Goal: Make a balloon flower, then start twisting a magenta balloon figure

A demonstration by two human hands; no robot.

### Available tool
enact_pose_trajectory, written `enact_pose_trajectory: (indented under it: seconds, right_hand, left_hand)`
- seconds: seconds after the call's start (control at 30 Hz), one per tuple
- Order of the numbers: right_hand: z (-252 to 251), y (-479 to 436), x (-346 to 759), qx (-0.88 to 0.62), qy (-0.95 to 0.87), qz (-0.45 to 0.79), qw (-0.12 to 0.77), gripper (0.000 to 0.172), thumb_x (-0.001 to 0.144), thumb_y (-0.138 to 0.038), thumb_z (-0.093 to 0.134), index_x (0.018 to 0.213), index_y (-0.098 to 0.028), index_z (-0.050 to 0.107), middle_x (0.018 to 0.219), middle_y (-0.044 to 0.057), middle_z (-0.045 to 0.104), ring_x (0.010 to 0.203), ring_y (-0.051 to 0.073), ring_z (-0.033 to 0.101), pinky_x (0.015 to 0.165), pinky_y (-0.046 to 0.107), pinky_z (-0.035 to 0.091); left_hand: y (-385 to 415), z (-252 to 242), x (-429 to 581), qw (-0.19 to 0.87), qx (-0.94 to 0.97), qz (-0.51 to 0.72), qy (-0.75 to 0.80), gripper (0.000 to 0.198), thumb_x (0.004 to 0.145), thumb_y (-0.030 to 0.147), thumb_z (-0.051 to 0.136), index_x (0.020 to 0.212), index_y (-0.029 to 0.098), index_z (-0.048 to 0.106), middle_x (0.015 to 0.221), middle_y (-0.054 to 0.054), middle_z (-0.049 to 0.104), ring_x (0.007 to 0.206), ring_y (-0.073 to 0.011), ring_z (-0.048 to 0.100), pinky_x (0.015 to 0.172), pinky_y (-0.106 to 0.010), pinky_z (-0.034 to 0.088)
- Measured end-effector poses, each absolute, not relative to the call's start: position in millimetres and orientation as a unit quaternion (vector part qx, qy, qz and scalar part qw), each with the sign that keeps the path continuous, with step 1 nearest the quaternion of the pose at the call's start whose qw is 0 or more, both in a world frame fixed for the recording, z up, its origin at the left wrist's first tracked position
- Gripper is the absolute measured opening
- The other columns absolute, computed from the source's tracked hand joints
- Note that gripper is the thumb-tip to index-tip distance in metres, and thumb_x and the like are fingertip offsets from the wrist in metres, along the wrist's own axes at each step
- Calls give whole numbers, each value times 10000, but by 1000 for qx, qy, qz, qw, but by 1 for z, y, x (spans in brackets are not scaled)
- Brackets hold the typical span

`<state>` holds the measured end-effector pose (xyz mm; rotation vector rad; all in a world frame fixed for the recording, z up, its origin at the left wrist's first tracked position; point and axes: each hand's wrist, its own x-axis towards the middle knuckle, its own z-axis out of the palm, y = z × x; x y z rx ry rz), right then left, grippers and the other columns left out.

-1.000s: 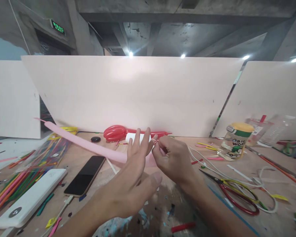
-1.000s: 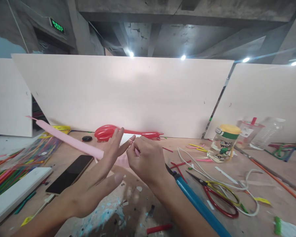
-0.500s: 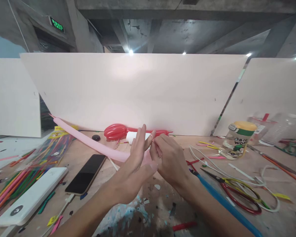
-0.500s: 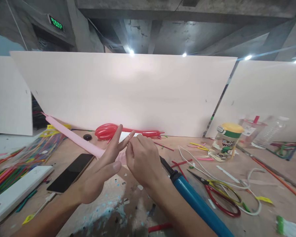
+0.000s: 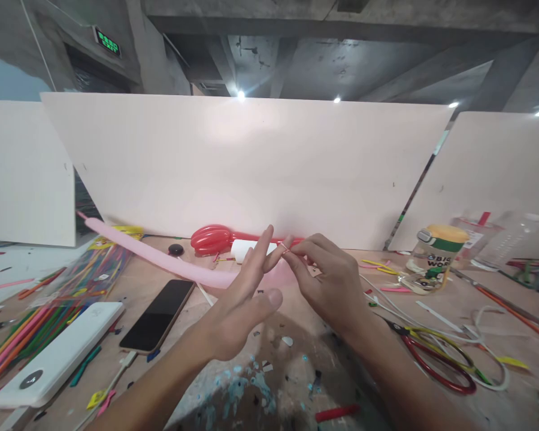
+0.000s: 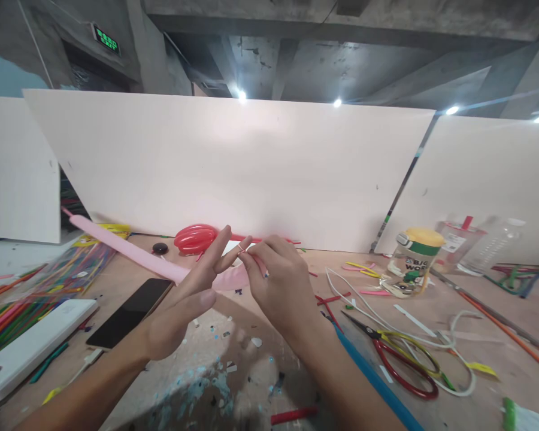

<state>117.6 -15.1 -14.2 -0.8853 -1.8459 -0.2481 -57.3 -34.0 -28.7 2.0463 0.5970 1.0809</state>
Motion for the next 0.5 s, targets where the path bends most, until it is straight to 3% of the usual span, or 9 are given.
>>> enact_pose_trajectory:
  seconds: [0.2,0.37,0.5]
  right_hand:
    - [-14,-17,117,-401,-761,-61,507,73,867,-203,577,877,-175,643,773,13,650,716,139,564,670,260,401]
    - [-13,-18,115,-429,-760,-24,487,126,878,-239,567,956,-197,655,714,-19,645,632,118,541,613,247,379]
    - [-15,-17,115,-398,-768,-50,499,160,891,-196,519,824,-172,662,671,-1,609,628,118,513,616,246,369]
  left_hand:
    - [-40,-24,-55,317,828,394,242,701,927,490,379,1474,384,-47,1569,47,-1,1437,-262,48,1160,-531,-4]
    - [-45,-21,-52,291,841,370,268,743,919,494,383,1469,368,-99,1569,44,-30,1435,-271,-39,1153,-557,21]
    - [-47,-24,-49,279,842,363,285,816,894,507,423,1466,340,-134,1558,44,-126,1420,-287,-128,1142,-572,-14]
